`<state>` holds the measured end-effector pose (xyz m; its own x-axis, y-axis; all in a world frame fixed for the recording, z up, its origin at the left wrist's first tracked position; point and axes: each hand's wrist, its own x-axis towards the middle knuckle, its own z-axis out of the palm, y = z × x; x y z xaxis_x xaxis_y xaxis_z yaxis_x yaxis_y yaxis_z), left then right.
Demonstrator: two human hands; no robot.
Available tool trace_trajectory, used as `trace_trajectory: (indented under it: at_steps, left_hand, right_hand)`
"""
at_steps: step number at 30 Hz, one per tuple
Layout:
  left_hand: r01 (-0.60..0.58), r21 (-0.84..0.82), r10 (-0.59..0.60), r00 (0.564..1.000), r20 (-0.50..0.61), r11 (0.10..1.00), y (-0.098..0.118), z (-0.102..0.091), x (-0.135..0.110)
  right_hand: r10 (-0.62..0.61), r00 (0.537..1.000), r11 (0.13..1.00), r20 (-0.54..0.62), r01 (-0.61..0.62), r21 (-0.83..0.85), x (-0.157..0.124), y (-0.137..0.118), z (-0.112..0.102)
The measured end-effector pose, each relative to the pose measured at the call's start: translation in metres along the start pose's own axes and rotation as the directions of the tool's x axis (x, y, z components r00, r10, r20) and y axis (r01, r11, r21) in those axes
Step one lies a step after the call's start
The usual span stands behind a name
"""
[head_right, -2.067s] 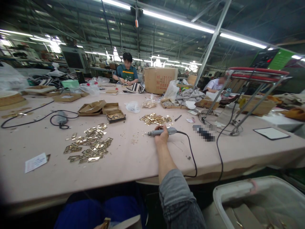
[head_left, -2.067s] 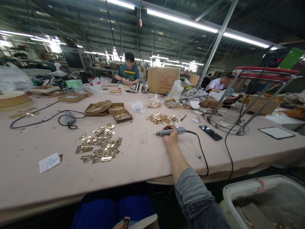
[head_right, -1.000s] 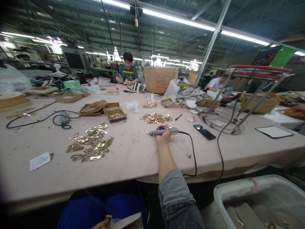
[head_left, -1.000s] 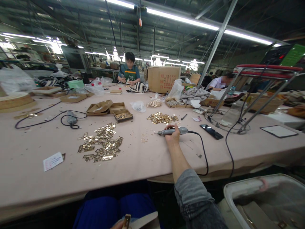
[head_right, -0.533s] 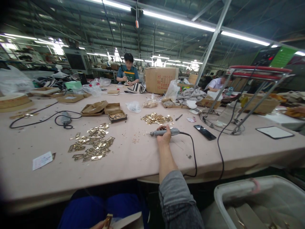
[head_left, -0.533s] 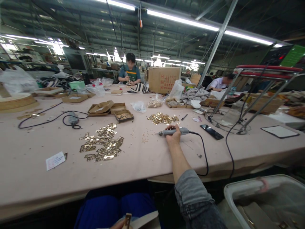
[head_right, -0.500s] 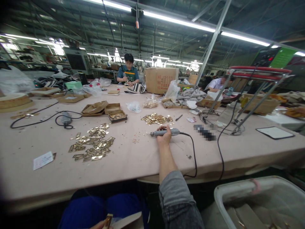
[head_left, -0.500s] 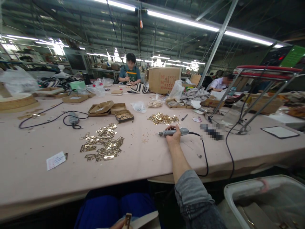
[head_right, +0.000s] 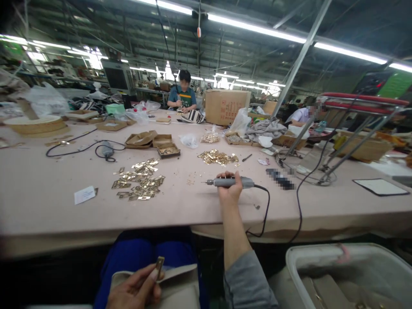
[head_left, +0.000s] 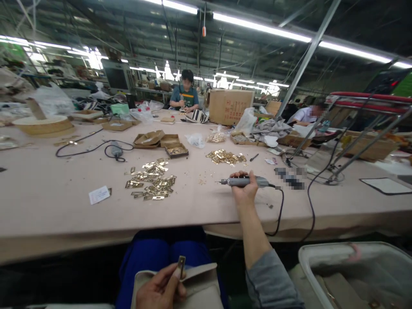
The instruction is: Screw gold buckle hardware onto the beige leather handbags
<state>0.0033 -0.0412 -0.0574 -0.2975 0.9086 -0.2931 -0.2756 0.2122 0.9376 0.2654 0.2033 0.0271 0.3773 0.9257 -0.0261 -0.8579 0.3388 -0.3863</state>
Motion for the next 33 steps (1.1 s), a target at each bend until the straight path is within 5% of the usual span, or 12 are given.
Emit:
trace_trajectory:
  at_steps: [7, 13, 21, 33]
  left_hand:
    - [0.039, 0.029, -0.041, 0.995, 0.088, 0.999, 0.006, 0.006, -0.003]
    - [0.045, 0.012, -0.046, 0.994, 0.094, 0.999, 0.002, 0.013, -0.007]
    - [0.057, -0.023, -0.055, 0.996, 0.075, 0.998, 0.000, 0.014, -0.008]
    - [0.070, -0.032, -0.068, 0.996, 0.062, 0.997, 0.004, 0.013, -0.008]
  right_hand:
    - [0.092, 0.994, 0.996, 0.065, -0.091, -0.019, -0.100, 0.001, 0.003]
    - [0.166, 0.986, 0.986, 0.027, -0.165, -0.034, -0.148, 0.020, -0.011]
    - [0.287, 0.958, 0.956, -0.023, -0.288, -0.056, -0.181, 0.031, -0.039]
    - [0.338, 0.940, 0.937, -0.057, -0.341, -0.077, -0.189, 0.038, -0.045]
